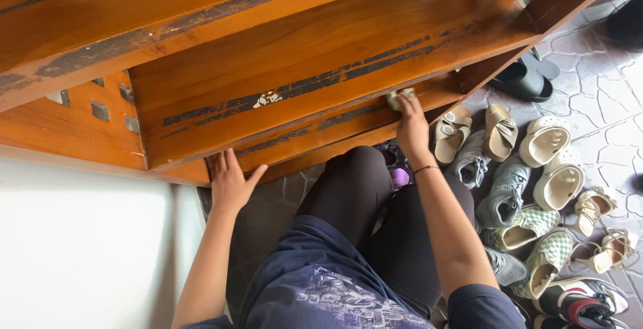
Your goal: The person wipes the top and shelves of a wooden shoe rack using a patterned cloth. They fold the cloth, then systematically wipe the top surface, side edges, and each shelf level from top to bottom.
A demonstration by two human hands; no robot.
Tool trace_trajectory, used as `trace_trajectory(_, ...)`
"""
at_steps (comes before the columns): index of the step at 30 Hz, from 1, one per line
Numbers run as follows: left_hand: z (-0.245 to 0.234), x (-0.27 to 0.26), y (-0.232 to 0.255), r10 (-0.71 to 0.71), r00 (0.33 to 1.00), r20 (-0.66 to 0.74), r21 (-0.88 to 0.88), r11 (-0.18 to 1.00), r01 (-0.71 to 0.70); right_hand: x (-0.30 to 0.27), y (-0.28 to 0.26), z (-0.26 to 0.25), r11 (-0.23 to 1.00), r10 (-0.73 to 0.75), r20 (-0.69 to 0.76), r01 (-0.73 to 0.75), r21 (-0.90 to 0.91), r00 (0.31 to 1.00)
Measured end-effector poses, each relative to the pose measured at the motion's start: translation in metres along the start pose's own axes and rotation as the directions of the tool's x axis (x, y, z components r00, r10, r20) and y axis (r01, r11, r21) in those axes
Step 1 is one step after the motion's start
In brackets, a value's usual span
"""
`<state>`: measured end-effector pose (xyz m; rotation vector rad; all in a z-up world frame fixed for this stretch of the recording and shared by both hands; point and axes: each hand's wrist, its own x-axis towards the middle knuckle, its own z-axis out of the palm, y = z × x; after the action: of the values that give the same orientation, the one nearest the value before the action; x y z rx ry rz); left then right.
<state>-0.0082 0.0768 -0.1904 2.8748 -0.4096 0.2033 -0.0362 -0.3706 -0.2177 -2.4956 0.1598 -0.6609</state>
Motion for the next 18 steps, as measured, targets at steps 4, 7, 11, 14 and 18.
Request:
trace_trajectory(4, 0.005, 0.001, 0.005, 0.003, 0.999, 0.047, 0.050, 0.999, -0.005, -0.003, -0.004, 0.026, 0.999, 0.040, -0.047, -0.041, -0.020, 0.998)
trace_trajectory(7, 0.010, 0.001, 0.004, -0.027, 0.999, 0.037, 0.041, 0.999, 0.025, -0.016, -0.060, 0.070, 0.990, -0.085, -0.096, 0.095, 0.104, 0.992)
trace_trajectory(11, 0.013, 0.000, 0.002, -0.028, 0.999, 0.018, 0.100, 0.995, 0.027, -0.072, -0.164, 0.102, 0.986, -0.151, 0.427, 0.106, 0.129, 0.892)
trace_trajectory(14, 0.012, 0.001, 0.003, -0.032, 0.999, 0.039, 0.152, 0.988, 0.026, -0.076, -0.170, 0.091, 0.929, -0.342, 0.218, 0.294, 0.225, 0.914)
trace_trajectory(18, 0.010, 0.006, 0.006, -0.042, 0.996, 0.074, 0.092, 0.995, 0.035, -0.053, -0.119, 0.056, 0.944, -0.283, 0.267, 0.317, -0.092, 0.921)
